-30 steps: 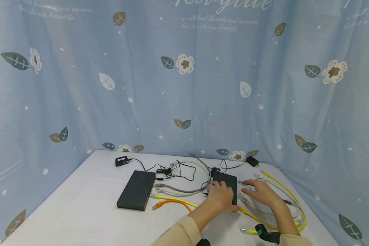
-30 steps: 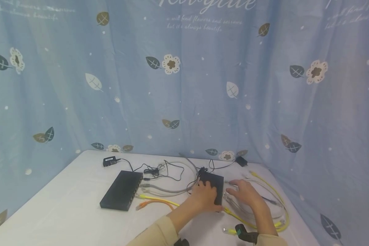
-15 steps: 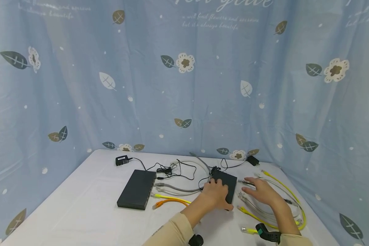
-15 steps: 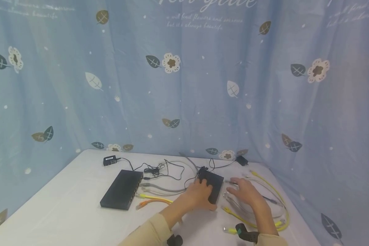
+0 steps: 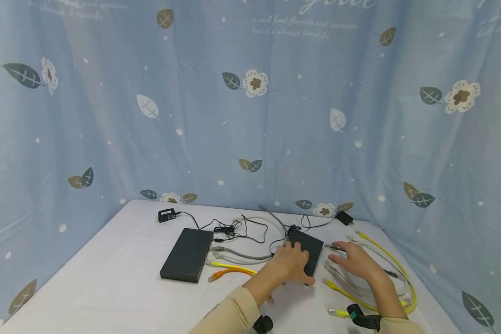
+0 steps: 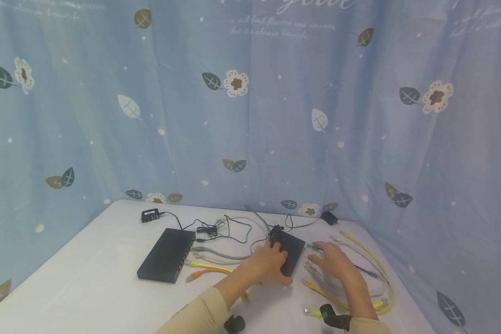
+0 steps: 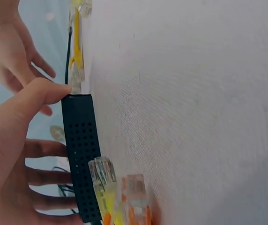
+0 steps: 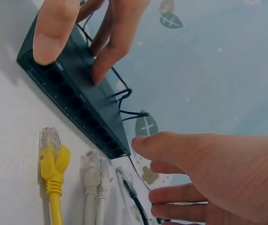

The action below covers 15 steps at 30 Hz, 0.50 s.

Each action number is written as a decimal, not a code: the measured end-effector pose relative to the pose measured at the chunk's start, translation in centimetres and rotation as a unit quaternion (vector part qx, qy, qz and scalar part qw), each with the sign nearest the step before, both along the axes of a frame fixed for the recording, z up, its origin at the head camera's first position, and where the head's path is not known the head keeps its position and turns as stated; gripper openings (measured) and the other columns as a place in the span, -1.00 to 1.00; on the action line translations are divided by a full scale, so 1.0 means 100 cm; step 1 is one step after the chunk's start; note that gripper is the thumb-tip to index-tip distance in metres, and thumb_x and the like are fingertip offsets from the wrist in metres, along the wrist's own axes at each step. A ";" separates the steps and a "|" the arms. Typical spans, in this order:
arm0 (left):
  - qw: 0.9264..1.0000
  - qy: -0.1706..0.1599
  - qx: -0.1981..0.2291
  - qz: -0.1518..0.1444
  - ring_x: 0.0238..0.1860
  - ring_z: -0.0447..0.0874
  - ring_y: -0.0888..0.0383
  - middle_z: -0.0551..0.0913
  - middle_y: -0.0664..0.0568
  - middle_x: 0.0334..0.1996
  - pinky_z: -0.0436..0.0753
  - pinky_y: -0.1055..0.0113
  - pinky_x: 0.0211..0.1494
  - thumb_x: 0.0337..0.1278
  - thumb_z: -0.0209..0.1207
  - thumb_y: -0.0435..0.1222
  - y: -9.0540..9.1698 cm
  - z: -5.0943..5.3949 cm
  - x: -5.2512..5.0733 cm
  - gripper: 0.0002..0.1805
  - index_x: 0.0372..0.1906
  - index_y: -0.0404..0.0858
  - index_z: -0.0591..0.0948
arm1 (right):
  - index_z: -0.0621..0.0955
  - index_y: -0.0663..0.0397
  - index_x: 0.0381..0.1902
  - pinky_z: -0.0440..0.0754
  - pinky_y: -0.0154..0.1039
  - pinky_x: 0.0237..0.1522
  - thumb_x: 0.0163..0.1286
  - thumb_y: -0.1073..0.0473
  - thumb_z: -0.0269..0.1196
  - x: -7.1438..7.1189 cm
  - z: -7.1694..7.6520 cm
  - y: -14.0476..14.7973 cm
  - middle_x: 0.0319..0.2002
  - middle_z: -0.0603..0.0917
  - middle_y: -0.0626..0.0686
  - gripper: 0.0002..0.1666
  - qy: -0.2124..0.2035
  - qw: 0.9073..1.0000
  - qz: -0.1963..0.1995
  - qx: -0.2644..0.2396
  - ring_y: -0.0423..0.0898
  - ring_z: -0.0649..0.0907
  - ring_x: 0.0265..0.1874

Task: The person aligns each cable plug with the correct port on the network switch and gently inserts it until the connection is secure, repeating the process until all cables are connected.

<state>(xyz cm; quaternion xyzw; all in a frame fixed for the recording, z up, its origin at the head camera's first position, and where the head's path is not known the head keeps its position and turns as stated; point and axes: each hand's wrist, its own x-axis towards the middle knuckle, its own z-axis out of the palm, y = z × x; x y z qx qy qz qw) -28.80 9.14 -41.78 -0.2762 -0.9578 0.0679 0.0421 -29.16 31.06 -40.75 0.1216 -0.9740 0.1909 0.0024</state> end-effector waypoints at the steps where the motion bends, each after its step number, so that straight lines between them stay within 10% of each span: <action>1: 1.000 -0.002 0.002 -0.001 0.08 0.54 0.04 0.54 0.08 0.08 0.62 0.17 -0.03 -0.12 0.15 0.46 0.000 -0.001 -0.001 -0.22 0.17 0.11 0.57 | 0.50 0.34 0.25 0.52 0.24 0.09 0.37 -0.06 0.26 0.000 0.000 0.000 0.20 0.56 0.35 -0.32 0.000 1.000 -0.001 0.000 0.34 0.54 0.18; 15: 0.999 -0.045 0.017 -0.021 0.26 0.47 0.01 0.45 0.11 0.27 0.57 0.10 0.11 -0.10 0.20 0.40 -0.013 -0.003 -0.009 -0.21 0.27 0.17 0.50 | 0.60 0.36 0.09 0.54 0.22 0.04 0.39 0.04 0.23 -0.009 -0.009 0.015 0.07 0.64 0.36 -0.49 0.034 0.998 -0.041 0.030 0.36 0.58 0.08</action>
